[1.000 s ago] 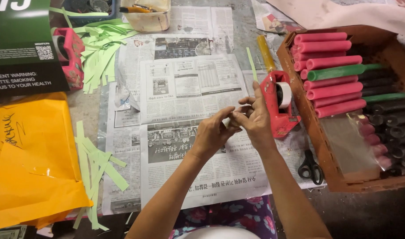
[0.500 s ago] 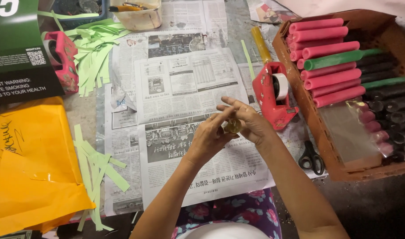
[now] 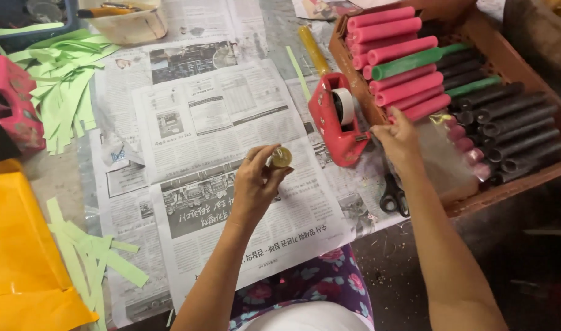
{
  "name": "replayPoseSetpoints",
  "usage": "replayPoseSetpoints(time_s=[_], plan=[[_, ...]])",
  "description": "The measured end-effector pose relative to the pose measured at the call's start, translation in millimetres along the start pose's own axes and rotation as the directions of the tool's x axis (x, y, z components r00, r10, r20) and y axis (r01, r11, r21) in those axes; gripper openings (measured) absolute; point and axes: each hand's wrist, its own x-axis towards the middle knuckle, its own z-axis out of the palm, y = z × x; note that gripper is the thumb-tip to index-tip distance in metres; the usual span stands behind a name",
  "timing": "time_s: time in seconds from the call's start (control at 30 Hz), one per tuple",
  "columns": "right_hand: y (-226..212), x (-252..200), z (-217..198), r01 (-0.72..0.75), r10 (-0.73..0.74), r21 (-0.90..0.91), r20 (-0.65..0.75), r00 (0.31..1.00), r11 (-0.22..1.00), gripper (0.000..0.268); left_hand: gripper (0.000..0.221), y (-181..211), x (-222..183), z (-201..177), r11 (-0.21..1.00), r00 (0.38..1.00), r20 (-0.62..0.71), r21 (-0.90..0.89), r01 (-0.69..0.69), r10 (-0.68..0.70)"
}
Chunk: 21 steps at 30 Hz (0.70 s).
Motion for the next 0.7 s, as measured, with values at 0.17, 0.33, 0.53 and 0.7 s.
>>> replayPoseSetpoints(time_s=[0.17,0.33,0.53,0.7], plan=[[-6.2,17.8,12.5,-0.088,0.071,0.139,0.120,0.990,0.986,0.083,0.047,-6.2,-2.5,4.0,1.000,1.000,-0.022,0.021,0.000,0.000],[-13.8,24.6,27.4,-0.088,0.070,0.139,0.130,0.989,0.986,0.086,0.045,-8.6,-2.5,5.2,1.000,0.999,-0.040,-0.010,0.025,-0.025],[-84.9,-53.5,8.1,0.026,-0.008,0.315,-0.061,0.998,0.949,0.070,0.043,-2.5,1.5,2.0,0.999,0.998,-0.030,-0.007,0.049,-0.049],[5.1,-53.1,18.9,-0.089,0.121,0.442,-0.045,0.992,0.893,0.078,0.044,1.7,6.5,2.5,0.996,0.996,-0.029,-0.047,0.081,-0.083]])
